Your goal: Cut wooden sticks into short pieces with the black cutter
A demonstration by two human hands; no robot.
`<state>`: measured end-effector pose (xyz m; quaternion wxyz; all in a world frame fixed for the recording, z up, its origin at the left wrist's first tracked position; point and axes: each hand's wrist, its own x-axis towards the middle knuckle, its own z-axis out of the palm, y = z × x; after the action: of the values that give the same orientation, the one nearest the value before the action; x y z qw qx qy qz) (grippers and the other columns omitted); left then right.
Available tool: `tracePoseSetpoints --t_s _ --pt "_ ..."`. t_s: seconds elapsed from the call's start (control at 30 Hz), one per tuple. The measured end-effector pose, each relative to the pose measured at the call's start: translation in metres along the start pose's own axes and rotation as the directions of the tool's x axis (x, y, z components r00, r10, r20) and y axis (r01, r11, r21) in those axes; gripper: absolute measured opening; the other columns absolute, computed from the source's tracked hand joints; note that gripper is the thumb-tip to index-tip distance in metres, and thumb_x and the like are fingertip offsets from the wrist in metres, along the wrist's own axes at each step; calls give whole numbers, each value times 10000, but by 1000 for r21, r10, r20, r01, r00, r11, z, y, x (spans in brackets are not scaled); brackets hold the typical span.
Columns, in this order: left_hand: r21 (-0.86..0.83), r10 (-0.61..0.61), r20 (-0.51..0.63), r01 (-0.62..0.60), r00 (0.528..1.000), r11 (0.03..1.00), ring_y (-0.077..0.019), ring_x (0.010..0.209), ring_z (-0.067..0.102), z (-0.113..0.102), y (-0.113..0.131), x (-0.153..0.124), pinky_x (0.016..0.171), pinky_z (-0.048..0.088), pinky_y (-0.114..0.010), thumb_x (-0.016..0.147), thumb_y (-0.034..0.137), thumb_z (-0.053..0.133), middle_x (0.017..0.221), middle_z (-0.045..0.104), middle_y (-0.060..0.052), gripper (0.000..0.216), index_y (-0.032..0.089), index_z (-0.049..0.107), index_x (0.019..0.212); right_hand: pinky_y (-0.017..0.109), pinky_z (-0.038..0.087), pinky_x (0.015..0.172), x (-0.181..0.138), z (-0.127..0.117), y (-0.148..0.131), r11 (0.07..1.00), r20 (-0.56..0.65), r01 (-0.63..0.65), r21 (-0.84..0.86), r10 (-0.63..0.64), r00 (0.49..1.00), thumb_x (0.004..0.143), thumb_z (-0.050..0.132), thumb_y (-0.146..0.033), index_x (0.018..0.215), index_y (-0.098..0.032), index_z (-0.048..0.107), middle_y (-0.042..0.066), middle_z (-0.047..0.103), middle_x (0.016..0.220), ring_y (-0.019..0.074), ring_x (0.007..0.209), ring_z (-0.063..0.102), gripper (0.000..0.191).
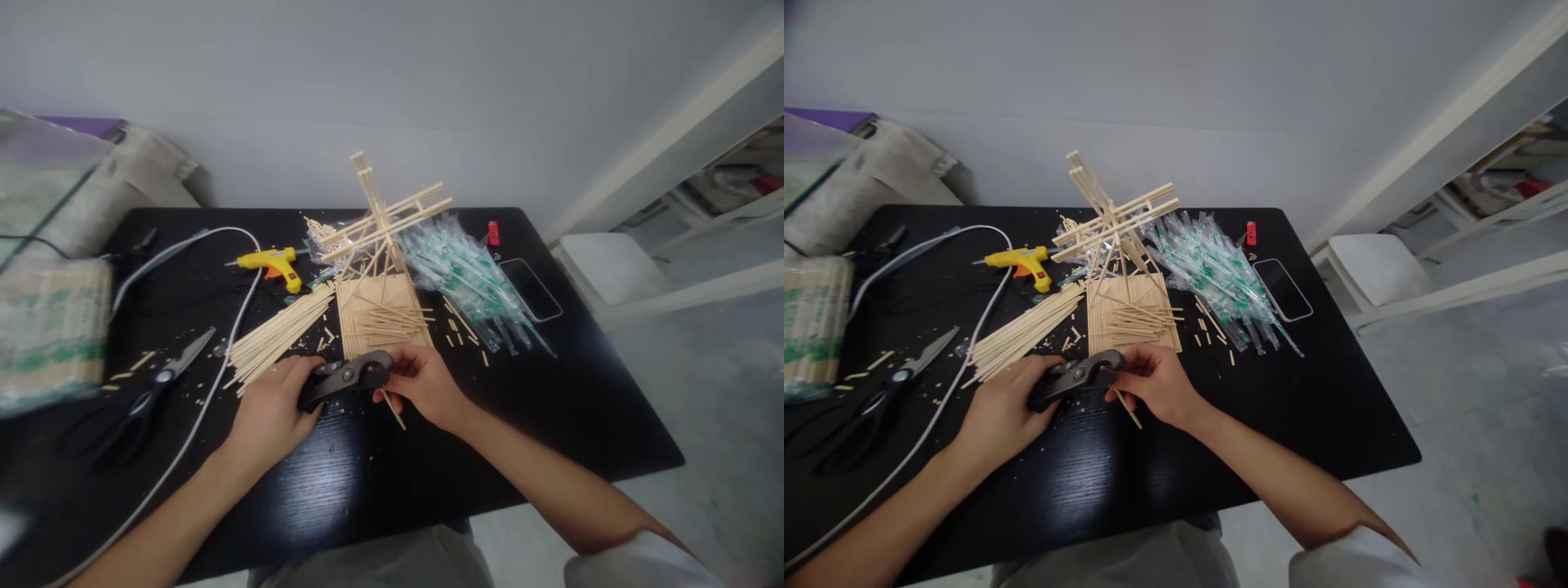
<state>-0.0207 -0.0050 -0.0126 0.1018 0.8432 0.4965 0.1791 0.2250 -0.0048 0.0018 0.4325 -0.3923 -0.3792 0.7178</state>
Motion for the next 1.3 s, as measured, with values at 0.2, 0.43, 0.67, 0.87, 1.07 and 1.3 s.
tracePoseSetpoints --t_s 0.2,0.43,0.67,0.87,1.07,1.3 --pt "-6 11 -3 -11 1000 1000 -260 870 723 1 0 -2 764 548 -346 807 196 586 1008 747 -74 325 185 633 1129 184 416 370 0 0 1 1000 -7 3 -10 -3 1000 683 911 -359 702 -164 641 7 718 595 91 398 565 333" --pt "2 -2 21 2 1000 1000 -259 871 727 2 -2 -2 757 547 -340 811 215 594 1014 752 -70 326 189 630 1134 182 410 376 0 0 2 1000 -19 5 -18 -6 1000 685 907 -349 693 -161 641 11 719 592 85 397 557 326" --pt "-12 -5 14 5 1000 1000 -260 866 730 2 -1 -1 760 548 -342 820 214 590 1010 753 -73 323 193 638 1138 182 414 383 2 -2 3 1000 -18 3 -16 -3 1000 686 907 -356 688 -160 637 14 726 594 86 397 561 334" --pt "-72 -55 37 57 998 996 -253 834 746 3 -1 -3 719 544 -317 816 225 572 963 775 -52 275 206 660 1075 171 419 377 3 -3 6 1000 -10 10 -19 -11 1000 674 917 -313 680 -155 630 10 726 607 76 398 553 328" --pt "-378 -223 112 249 968 892 -168 637 651 -6 7 5 612 480 -242 922 382 565 740 716 8 212 214 691 900 177 477 389 2 -1 7 998 -16 64 -3 -64 998 687 911 -293 891 -172 686 -17 713 662 140 536 684 327" --pt "-636 -281 240 369 929 677 -144 560 506 -9 16 12 546 405 -242 904 515 601 564 554 23 408 192 628 658 208 558 464 0 -1 9 999 -30 34 10 -34 999 689 912 -311 890 -165 687 14 745 741 189 659 757 336"
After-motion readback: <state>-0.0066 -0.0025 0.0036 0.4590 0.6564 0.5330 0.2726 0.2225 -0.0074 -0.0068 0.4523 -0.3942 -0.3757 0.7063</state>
